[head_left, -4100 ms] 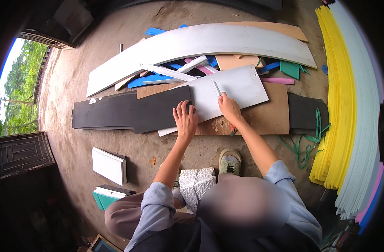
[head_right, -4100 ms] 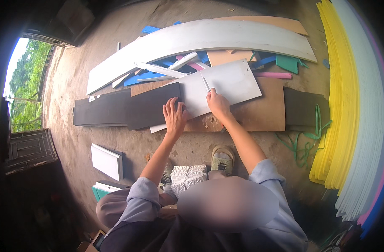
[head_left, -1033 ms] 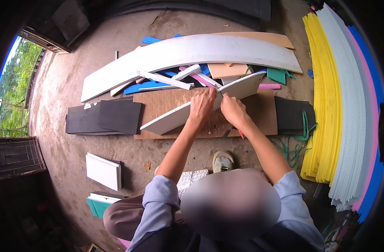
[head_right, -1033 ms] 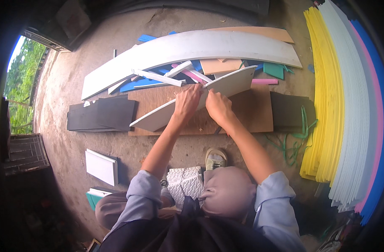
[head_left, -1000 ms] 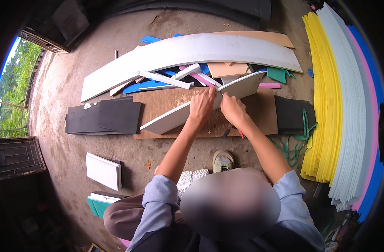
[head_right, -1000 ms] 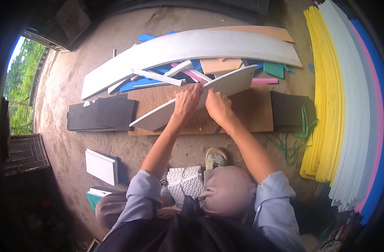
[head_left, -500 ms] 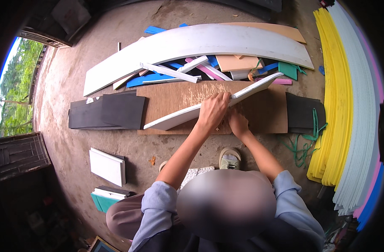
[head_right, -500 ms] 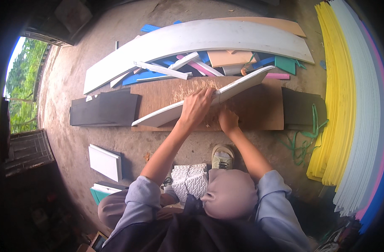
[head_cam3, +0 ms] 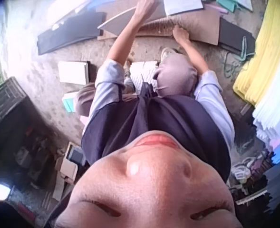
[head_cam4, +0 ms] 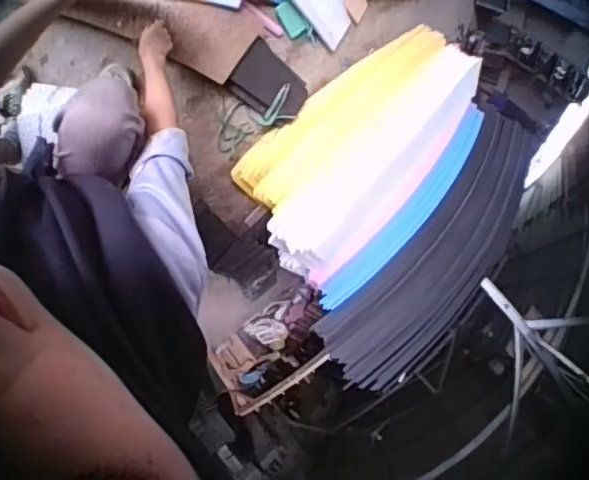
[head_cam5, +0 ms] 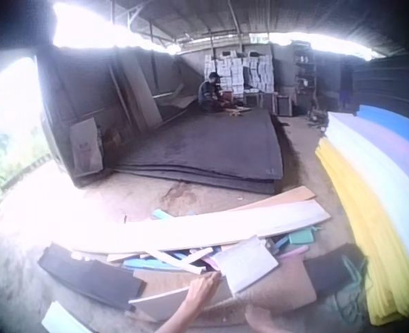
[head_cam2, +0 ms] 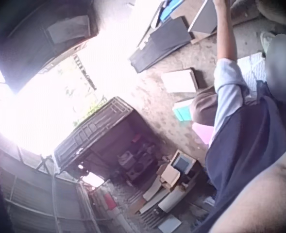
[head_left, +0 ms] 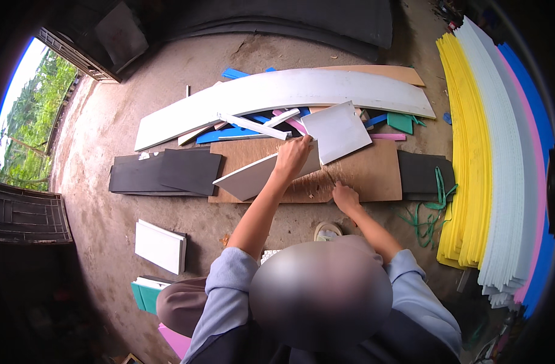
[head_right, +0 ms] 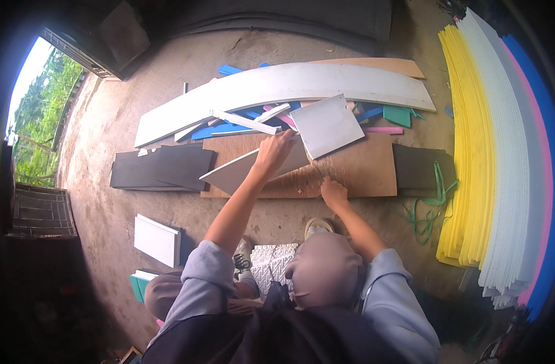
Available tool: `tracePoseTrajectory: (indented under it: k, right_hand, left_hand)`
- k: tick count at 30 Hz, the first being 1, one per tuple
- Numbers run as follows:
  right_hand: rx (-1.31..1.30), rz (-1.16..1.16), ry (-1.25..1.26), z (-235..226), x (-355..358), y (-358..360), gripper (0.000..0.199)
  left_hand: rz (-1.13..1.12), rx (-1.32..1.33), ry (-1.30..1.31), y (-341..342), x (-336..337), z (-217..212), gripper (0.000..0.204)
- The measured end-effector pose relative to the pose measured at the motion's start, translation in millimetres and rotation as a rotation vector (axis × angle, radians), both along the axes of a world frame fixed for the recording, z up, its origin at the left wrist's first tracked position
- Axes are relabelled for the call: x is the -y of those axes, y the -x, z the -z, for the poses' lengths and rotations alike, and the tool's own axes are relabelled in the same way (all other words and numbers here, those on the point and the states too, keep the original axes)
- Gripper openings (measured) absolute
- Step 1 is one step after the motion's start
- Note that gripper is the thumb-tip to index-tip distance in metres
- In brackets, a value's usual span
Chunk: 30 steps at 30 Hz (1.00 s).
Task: The person sits on the floor and uses a utility knife to cut black and white rectangular sheets. They repeatedly align the sheets, score the material, and snap off the cut sections, stacking the finished pieces.
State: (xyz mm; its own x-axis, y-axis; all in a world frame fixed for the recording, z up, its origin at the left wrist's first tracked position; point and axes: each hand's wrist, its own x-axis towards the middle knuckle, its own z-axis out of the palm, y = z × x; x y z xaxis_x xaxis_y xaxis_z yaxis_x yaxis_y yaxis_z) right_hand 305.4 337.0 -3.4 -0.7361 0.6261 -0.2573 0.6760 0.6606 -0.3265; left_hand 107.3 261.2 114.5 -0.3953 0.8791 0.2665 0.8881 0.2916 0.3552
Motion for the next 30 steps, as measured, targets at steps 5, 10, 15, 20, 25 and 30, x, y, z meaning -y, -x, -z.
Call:
tracePoseTrajectory:
  k: [5,10,15,20,25,30]
  right_hand:
    - [-0.262,0.103,0.013,-54.7,-39.2,9.9,0.028]
    - [-0.701,0.150,0.222,-192.7,-44.3,53.6,0.032]
    - [-0.900,-0.003,0.358,-286.5,-38.6,85.3,0.031]
    - [-0.783,-0.244,0.406,-308.6,3.7,116.5,0.043]
    - [-0.711,-0.241,0.429,-283.4,28.9,132.0,0.024]
    - [-0.936,-0.046,0.415,-277.6,53.8,127.2,0.019]
  left_hand:
    - [-0.004,0.088,-0.231,15.0,26.0,-70.2,0.021]
    - [-0.025,0.187,-0.486,41.1,76.0,-133.9,0.022]
    - [-0.164,0.339,-0.581,57.9,120.6,-140.3,0.023]
    - [-0.195,0.242,-0.552,58.7,157.6,-156.3,0.025]
    - [-0.170,0.178,-0.494,60.5,185.3,-158.2,0.025]
    - [-0.303,0.120,-0.758,67.3,197.7,-157.2,0.034]
